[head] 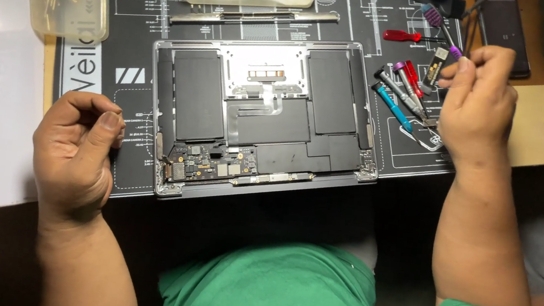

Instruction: Technician disconnecting ribbon cables and removing screws from a laptop logic board using a spudger and screwdriver.

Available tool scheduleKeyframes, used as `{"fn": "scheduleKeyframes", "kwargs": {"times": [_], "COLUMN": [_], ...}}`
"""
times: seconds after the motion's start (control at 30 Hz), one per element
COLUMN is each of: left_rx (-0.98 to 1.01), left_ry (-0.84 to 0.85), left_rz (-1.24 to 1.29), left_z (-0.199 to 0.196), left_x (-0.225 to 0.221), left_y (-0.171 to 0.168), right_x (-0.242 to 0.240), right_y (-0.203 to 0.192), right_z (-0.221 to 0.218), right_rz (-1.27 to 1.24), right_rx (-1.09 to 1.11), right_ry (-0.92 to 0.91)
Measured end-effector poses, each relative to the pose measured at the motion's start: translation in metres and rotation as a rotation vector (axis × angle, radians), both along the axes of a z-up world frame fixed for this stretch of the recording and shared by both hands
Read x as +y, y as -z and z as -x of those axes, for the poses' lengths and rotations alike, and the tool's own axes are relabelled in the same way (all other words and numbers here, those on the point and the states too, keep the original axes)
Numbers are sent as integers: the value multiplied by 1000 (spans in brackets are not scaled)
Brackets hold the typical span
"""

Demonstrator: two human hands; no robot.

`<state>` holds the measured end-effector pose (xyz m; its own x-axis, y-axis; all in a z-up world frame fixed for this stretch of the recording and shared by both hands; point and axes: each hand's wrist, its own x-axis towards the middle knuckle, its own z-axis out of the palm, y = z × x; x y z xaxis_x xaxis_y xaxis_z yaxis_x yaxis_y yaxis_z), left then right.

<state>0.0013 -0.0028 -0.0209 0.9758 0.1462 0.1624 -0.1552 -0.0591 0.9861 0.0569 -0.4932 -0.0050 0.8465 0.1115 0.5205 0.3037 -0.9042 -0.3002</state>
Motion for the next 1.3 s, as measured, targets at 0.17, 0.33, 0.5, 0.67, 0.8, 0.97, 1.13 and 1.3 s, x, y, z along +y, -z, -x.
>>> {"fn": "scheduleKeyframes", "kwargs": {"times": [0.17,0.33,0.5,0.67,0.8,0.97,1.13,1.3], "left_rx": [-21,-36,-71,-96,-137,-132,-89,-83], "left_ry": [3,47,40,60,113,122,128,126], "left_rz": [11,8,-42,10,17,17,17,17], "left_z": [0,-1,-2,-1,2,5,6,7], "left_x": [-1,-3,-4,-4,-3,-1,0,1], "left_y": [-1,-7,-10,-14,-20,-27,-31,-32], "right_x": [17,57,109,166,196,211,215,215], "right_y": [-7,-19,-18,-18,-20,-20,-20,-21], "right_z": [17,47,68,79,72,60,56,57], "right_rz": [-78,-138,-105,-67,34,115,186,209], "right_rx": [-94,3,77,144,-29,-118,-118,-106], "right_ry": [-29,-83,-309,-593,-661,-693,-667,-664]}}
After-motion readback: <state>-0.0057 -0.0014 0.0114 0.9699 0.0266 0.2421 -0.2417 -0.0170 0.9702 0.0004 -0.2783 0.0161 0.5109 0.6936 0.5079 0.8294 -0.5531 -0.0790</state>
